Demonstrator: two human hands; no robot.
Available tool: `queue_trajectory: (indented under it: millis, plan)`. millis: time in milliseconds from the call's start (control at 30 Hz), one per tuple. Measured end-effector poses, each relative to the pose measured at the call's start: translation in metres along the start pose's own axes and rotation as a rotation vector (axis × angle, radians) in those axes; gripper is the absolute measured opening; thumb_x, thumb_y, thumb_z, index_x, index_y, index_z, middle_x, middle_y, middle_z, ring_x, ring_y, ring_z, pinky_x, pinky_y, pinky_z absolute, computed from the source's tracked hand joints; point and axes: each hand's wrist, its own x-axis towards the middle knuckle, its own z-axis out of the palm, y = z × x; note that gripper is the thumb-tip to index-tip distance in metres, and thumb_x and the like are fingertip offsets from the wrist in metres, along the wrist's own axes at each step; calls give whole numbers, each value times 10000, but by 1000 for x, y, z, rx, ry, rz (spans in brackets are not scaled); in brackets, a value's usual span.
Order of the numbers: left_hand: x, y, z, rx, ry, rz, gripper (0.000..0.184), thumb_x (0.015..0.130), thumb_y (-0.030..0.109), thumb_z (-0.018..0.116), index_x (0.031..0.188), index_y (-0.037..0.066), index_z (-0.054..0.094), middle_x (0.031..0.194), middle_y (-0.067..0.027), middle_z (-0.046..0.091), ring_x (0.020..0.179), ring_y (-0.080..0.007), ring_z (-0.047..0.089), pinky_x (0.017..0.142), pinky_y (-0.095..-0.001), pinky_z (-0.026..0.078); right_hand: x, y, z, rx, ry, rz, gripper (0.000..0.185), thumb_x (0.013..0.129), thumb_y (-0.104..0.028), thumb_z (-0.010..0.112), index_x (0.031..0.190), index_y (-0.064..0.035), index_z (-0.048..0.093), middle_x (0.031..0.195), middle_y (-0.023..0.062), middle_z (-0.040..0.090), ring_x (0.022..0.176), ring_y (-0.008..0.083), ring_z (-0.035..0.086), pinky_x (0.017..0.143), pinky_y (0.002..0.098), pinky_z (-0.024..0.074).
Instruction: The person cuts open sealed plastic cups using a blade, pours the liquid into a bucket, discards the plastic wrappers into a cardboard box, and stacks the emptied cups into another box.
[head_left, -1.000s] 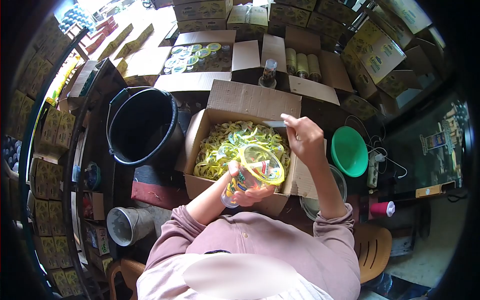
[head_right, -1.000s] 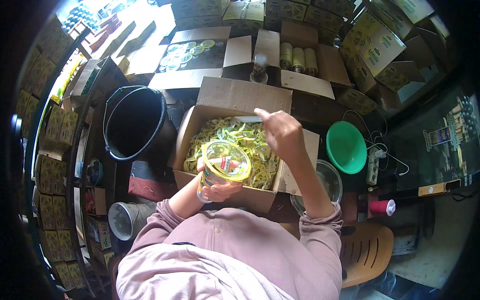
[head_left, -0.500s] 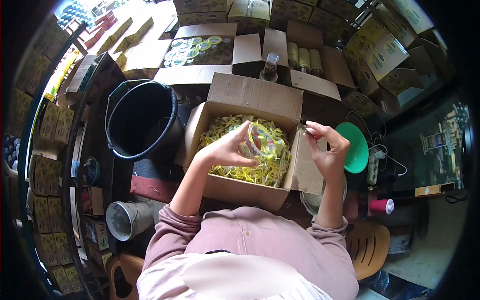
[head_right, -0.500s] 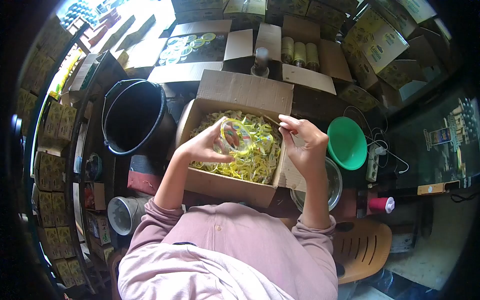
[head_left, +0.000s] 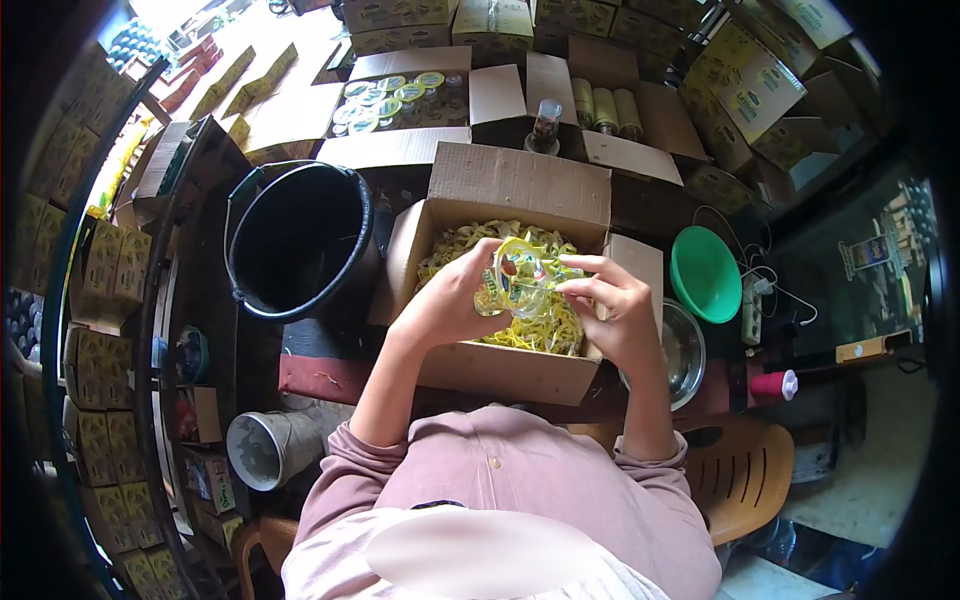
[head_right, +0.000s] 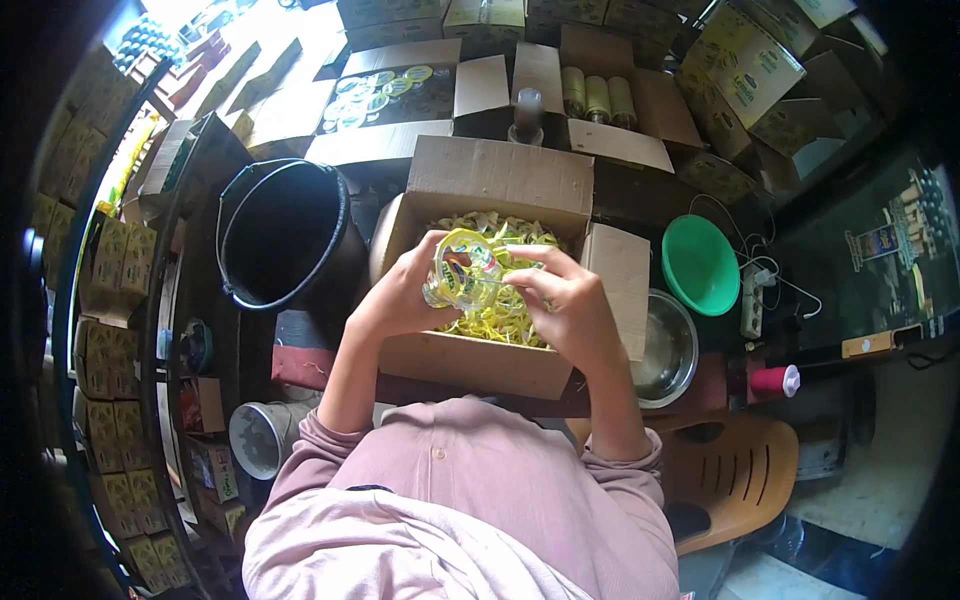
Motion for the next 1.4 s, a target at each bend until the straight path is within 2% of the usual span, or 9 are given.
queue_trajectory:
  millis: [233,467,600,733,833,933,1167,1267,1400]
  plan:
    - [-19,-6,-22,39,-28,2,670,605,134,714,1161,18,358,1004,-146,541,966,-336,525,850,-365,421,4,-14,30,-150,24,-28,205,666,90,620,837,-18,649,847,93,650,791,231,617,709,312,486]
    - [-33,-17,-41,-72,-98,-40,599,640,150,690,1130,4,378,985,-164,541,940,-334,528,832,-354,415,8,-26,45,-252,211,49,209,689,74,592,864,-31,637,873,103,638,808,258,603,729,333,484]
    - [-36,-23,-50,-203,-134,-2,578,650,148,680,1125,6,383,966,-155,545,906,-307,535,803,-346,419,9,-27,58,-388,351,148,198,709,81,604,879,-15,634,930,101,635,786,214,626,659,298,496]
    - [-40,-31,-57,-179,-77,84,606,638,147,686,1140,8,378,960,-155,546,895,-286,540,794,-340,428,12,-44,66,-143,427,190,192,711,69,620,874,-33,634,952,101,615,740,198,618,616,282,503]
    - [-45,-30,-60,-221,-62,57,634,625,141,699,1152,8,373,958,-152,549,897,-276,543,805,-329,430,12,-55,72,-95,442,118,176,711,62,635,857,-34,639,841,93,631,703,174,614,603,262,486]
    - [-45,-35,-60,-241,-44,179,701,623,141,714,1192,10,328,964,-144,549,886,-266,546,827,-327,428,13,-59,80,-104,442,57,167,705,59,646,844,-34,643,762,87,631,677,165,607,611,263,482]
    - [-43,-41,-57,-388,91,161,688,715,127,658,1254,15,244,1162,-146,412,1107,-229,426,931,-352,360,17,-52,85,-123,565,62,179,710,57,645,865,-31,653,850,98,631,733,171,614,614,269,492]
    - [-40,-39,-53,-444,213,39,655,731,109,642,1252,8,258,1133,-146,409,1070,-228,444,934,-350,364,16,-49,88,-64,577,82,166,712,48,653,861,-25,653,821,90,634,700,144,601,589,250,489]
    - [-37,-29,-58,-295,309,74,714,666,96,720,1229,-10,294,1091,-140,421,1012,-203,483,866,-311,437,21,-52,96,-6,561,49,169,706,45,663,860,-24,649,774,77,632,657,132,594,583,238,480]
